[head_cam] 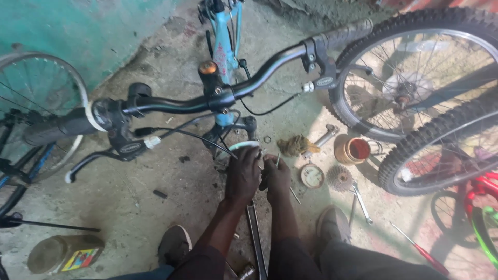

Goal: The person is repairing a bicycle's handlebar assembly. They use a screwdriver to adjust components near the stem and then use pliers to manipulate a cable or housing. The person works on the handlebar area throughout the clip.

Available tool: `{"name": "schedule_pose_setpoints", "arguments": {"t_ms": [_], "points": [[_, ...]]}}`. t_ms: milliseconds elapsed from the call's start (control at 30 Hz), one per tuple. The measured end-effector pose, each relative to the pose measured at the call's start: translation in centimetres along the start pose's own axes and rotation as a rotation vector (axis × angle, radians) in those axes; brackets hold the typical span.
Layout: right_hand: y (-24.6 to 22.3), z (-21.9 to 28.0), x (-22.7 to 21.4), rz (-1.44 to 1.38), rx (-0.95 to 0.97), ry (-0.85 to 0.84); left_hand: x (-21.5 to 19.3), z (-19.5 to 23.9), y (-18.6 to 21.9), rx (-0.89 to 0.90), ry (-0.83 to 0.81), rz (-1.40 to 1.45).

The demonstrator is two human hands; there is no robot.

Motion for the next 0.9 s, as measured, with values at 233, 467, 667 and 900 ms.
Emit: {"name": "schedule_pose_setpoints", "arguments": {"t_ms": [233, 467, 667, 900], "points": [[21.1, -3.3, -11.7, 0.347, 0.247, 0.112, 0.7, 6.8, -2.8, 0.049, -0.03, 0.205], [22.2, 1.5, -14.1, 1.307, 0.25, -0.318, 7.3, 18.5, -15.9, -0.688, -0.385, 0.021], [18.4, 3.8, -11.5, 0.375, 0.291, 0.372, 13.1, 21.3, -19.2, -0.967, -0.846, -0.052], [13.6, -0.5, -9.6, 0.319, 0.077, 0.246, 6.0, 14.8, -12.4, -1.021, -0.405, 0.399]]}}
Point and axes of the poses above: each hand's wrist, its own z-axis away from the middle knuckle, its own x-axis out of the palm, y = z × x, the point moved 2 cm from there along -z, towards the middle knuckle, and after that the axes turned 14 degrees about -x, right-handed, at the moved point
